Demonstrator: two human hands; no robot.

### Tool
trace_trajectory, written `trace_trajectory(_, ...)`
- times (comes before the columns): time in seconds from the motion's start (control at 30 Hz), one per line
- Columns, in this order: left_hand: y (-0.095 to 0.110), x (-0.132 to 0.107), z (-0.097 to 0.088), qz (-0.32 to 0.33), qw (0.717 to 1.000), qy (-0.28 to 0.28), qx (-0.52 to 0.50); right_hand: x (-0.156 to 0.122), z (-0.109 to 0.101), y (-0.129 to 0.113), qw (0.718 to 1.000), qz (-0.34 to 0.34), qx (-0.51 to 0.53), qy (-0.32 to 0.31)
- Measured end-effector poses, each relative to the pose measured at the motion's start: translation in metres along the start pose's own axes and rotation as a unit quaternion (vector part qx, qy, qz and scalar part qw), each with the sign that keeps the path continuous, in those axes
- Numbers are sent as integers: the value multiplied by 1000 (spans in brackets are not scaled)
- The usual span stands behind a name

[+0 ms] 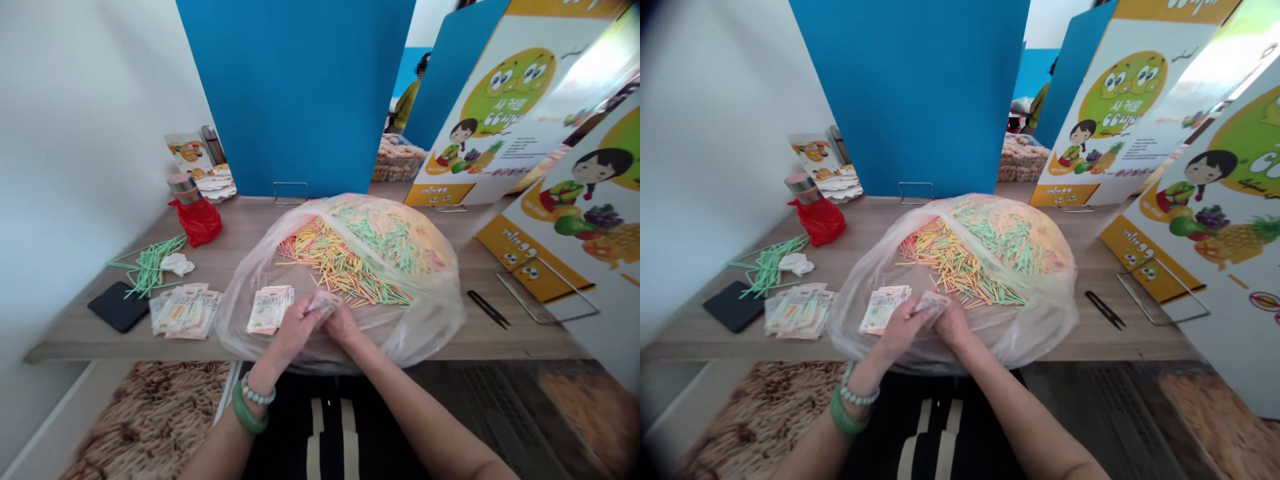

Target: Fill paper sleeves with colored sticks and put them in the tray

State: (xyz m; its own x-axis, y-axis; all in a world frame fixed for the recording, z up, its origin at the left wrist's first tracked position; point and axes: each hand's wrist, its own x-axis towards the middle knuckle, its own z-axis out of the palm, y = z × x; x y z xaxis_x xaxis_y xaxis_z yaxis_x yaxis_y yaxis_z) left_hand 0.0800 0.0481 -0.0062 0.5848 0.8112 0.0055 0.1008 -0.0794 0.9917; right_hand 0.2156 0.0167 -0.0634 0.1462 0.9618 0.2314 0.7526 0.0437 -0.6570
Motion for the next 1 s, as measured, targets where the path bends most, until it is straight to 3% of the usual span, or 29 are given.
trace_trajectory(0.1, 9, -4, -13, -51, 985, 114, -118, -3, -5, 0, 991, 39, 126, 14)
trace_trajectory(0.17, 11, -5, -18, -77, 977, 139, -142, -2, -9, -2, 978, 63, 199, 14)
trace_trajectory(0.27, 4, -7, -18, -75, 985, 120, -103, -1, -15, -6, 969, 63, 238, 16)
trace_trajectory(0.43, -14, -13, -20, -70, 993, 77, 57, -7, -20, -7, 974, 56, 216, 36)
trace_trajectory(0.53, -12, -20, -25, -53, 984, 44, 163, -12, -20, -4, 973, 59, 215, 58)
trace_trajectory(0.63, -4, -26, -30, -51, 976, -7, 211, -13, -23, -6, 971, 63, 227, 34)
trace_trajectory(0.7, 2, -28, -32, -62, 981, 5, 185, -12, -26, -9, 966, 73, 248, 32)
trace_trajectory(0.8, 6, -26, -28, -105, 993, 52, 21, -9, -27, -13, 964, 57, 256, 54)
trace_trajectory(0.87, 4, -22, -24, -106, 990, 54, -76, -8, -25, -11, 974, 46, 220, 34)
trace_trajectory(1.0, -7, -10, -15, -82, 992, 39, -89, -6, -24, -1, 985, 37, 171, -1)
